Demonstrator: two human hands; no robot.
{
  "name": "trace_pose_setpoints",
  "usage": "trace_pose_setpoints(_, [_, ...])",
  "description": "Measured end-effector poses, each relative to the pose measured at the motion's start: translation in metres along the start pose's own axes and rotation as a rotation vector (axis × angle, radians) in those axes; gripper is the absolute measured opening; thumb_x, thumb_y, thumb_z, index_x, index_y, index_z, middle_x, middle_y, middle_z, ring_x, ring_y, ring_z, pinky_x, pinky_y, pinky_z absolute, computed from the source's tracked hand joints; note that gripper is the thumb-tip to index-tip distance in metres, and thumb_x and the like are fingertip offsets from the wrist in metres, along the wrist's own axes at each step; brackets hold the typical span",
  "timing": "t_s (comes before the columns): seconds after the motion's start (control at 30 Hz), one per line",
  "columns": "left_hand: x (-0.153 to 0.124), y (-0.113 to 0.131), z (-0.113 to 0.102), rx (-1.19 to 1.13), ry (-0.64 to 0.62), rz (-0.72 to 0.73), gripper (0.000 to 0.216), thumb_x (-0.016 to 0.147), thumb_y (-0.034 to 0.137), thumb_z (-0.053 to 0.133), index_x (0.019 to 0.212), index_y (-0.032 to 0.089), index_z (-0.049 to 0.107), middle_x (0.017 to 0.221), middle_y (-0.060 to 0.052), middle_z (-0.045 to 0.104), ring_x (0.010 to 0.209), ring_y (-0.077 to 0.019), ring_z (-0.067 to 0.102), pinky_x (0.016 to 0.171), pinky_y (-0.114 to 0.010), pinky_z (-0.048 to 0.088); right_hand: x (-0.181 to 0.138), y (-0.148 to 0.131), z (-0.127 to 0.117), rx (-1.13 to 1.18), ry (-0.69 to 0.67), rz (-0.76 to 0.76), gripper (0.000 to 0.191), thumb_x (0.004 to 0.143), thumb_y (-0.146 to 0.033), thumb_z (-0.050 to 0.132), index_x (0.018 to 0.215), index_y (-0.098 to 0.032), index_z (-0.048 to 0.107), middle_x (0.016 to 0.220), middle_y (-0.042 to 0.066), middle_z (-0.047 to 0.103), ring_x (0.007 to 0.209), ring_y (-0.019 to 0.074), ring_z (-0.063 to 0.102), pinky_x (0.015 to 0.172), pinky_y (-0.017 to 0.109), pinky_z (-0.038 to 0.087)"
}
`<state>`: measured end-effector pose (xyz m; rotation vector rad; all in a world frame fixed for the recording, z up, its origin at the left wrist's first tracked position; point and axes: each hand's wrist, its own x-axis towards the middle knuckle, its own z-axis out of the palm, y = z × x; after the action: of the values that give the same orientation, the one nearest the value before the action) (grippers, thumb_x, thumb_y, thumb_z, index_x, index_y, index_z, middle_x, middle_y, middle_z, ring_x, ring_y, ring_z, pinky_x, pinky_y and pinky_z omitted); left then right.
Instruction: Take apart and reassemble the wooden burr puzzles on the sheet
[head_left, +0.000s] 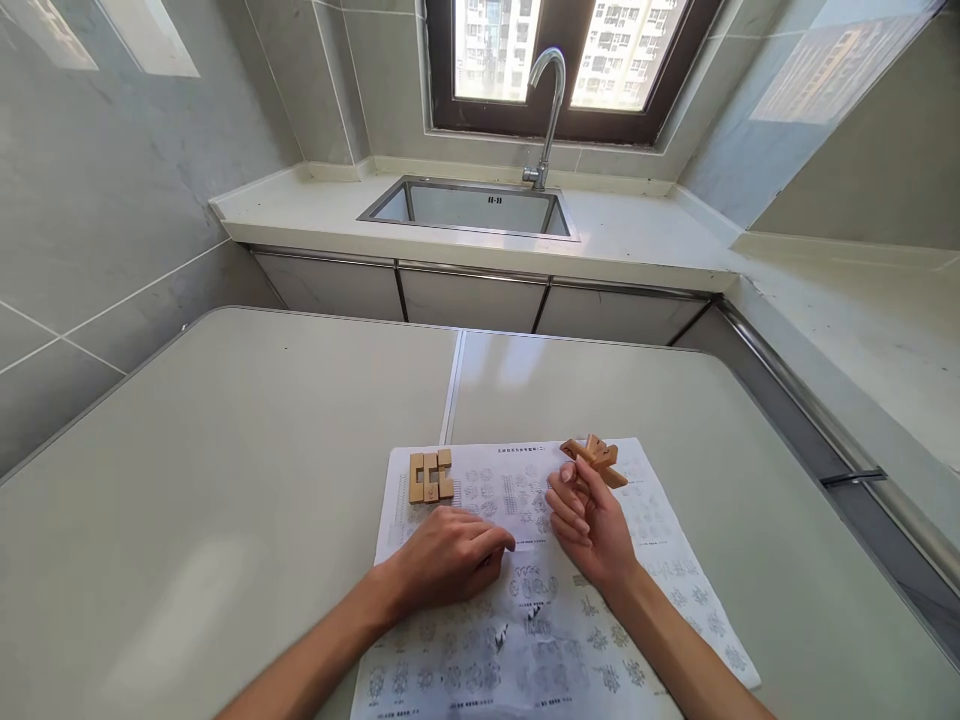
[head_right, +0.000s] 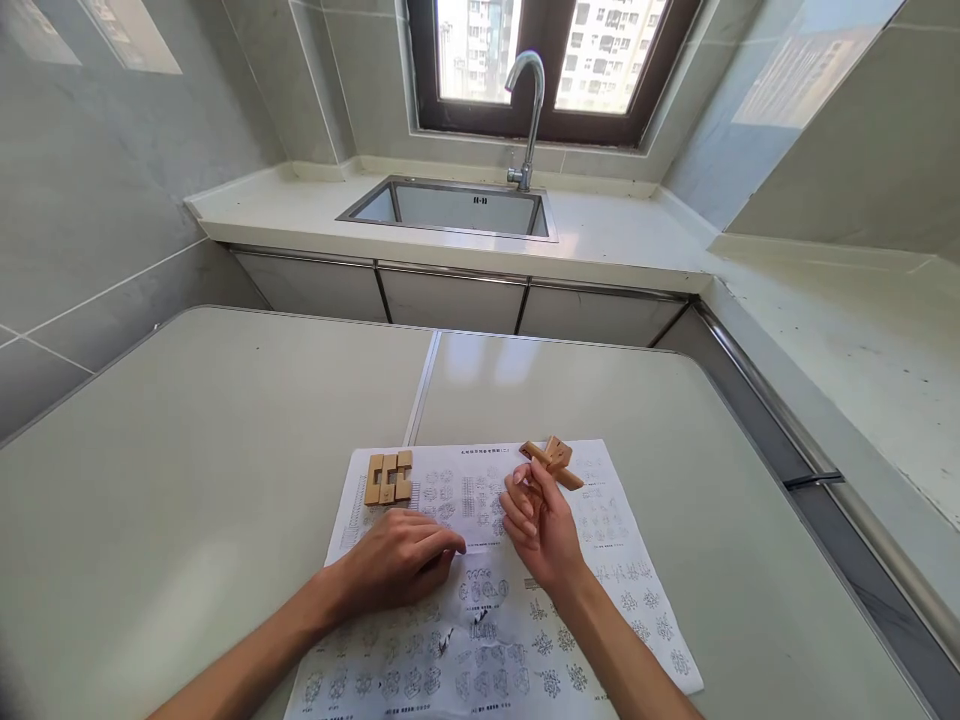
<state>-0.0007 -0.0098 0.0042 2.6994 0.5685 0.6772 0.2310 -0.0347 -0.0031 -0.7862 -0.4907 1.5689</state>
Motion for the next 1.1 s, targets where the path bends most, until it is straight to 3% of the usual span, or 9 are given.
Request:
trace_pose_setpoints(0.27, [-0.001,-0.002,0.003,0.034,0.032,0.016,0.02,0.092,0.006,0.052,0.092,0.021,0.065,0.068,0.003,0.071,0.057,-0.0151,0.069,0.056,-0.026,0.046,-0.014,0.021,0.007,-0.3,-0.043,0.109,0.048,0.098,-0.064,0.066,0.079,-0.021,0.06,0.051,-0.009,0.04,0.037,0.006,0.03,0.036,0.02,0.022])
trace_pose_setpoints(0.43, [-0.001,-0.001,0.003,0.012,0.116,-0.053,0.022,0.092,0.007,0.053,0.106,0.021,0.063,0.068,0.004,0.069,0.059,-0.0153,0.069,0.059,-0.025,0.048,-0.023,0.037,0.003,-0.66,-0.097,0.011,0.052,0.103,-0.069,0.055,0.081,-0.022,0.061,0.049,-0.007,0.04,0.043,0.0109,0.034,0.043,0.026,0.027])
trace_pose_setpoints(0.57, [-0.003,0.0,0.002,-0.085,0.23,-0.126,0.022,0.088,0.016,0.064,0.106,0.023,0.054,0.068,0.007,0.062,0.055,-0.0129,0.061,0.057,-0.024,0.044,-0.023,0.038,0.003,-0.927,-0.214,-0.214,0.049,0.108,-0.058,0.049,0.076,-0.023,0.057,0.059,-0.002,0.046,0.053,0.0151,0.042,0.052,0.03,0.035])
trace_pose_setpoints(0.63, [-0.003,0.001,0.0,-0.156,0.297,-0.133,0.038,0.082,0.023,0.074,0.11,0.023,0.049,0.079,0.004,0.064,0.065,-0.0153,0.063,0.061,-0.026,0.048,-0.021,0.036,0.003,-1.005,-0.273,-0.299,0.044,0.109,-0.048,0.047,0.074,-0.023,0.053,0.063,0.0,0.049,0.057,0.0162,0.044,0.055,0.03,0.036])
trace_pose_setpoints(0.73, [-0.002,0.001,-0.005,-0.303,0.362,-0.172,0.077,0.076,0.036,0.09,0.136,0.024,0.042,0.122,-0.013,0.066,0.109,-0.0278,0.069,0.088,-0.039,0.058,-0.019,0.035,0.003,-1.031,-0.355,-0.294,0.037,0.108,-0.036,0.046,0.074,-0.023,0.05,0.066,0.001,0.054,0.058,0.0162,0.047,0.055,0.029,0.037])
trace_pose_setpoints(0.8, [0.001,0.002,-0.011,-0.435,0.302,-0.227,0.103,0.072,0.044,0.096,0.152,0.027,0.034,0.149,-0.02,0.054,0.133,-0.0343,0.059,0.106,-0.048,0.054,-0.02,0.034,0.003,-1.029,-0.4,-0.247,0.03,0.105,-0.031,0.047,0.077,-0.023,0.054,0.069,0.001,0.057,0.06,0.0158,0.049,0.055,0.028,0.038])
trace_pose_setpoints(0.87, [0.004,0.002,-0.016,-0.598,0.175,-0.261,0.117,0.067,0.048,0.1,0.16,0.029,0.031,0.159,-0.02,0.047,0.14,-0.0368,0.055,0.114,-0.051,0.049,-0.021,0.032,0.003,-1.039,-0.464,-0.17,0.022,0.102,-0.027,0.05,0.082,-0.022,0.058,0.071,0.0,0.058,0.06,0.0148,0.048,0.054,0.026,0.038])
trace_pose_setpoints(0.97, [0.008,0.003,-0.021,-0.814,0.038,-0.264,0.113,0.062,0.051,0.102,0.158,0.03,0.045,0.157,-0.016,0.054,0.14,-0.039,0.056,0.118,-0.053,0.045,-0.023,0.03,0.003,-1.056,-0.58,-0.066,0.016,0.098,-0.021,0.054,0.081,-0.022,0.056,0.072,-0.001,0.056,0.06,0.0133,0.045,0.053,0.025,0.036])
trace_pose_setpoints(1.1, [0.009,0.005,-0.019,-1.016,-0.045,-0.299,0.105,0.058,0.051,0.103,0.15,0.03,0.056,0.145,-0.013,0.065,0.133,-0.0386,0.061,0.114,-0.051,0.05,-0.024,0.031,0.001,-1.07,-0.588,-0.017,0.02,0.091,-0.015,0.057,0.074,-0.022,0.047,0.068,-0.004,0.046,0.059,0.0121,0.039,0.052,0.025,0.031])
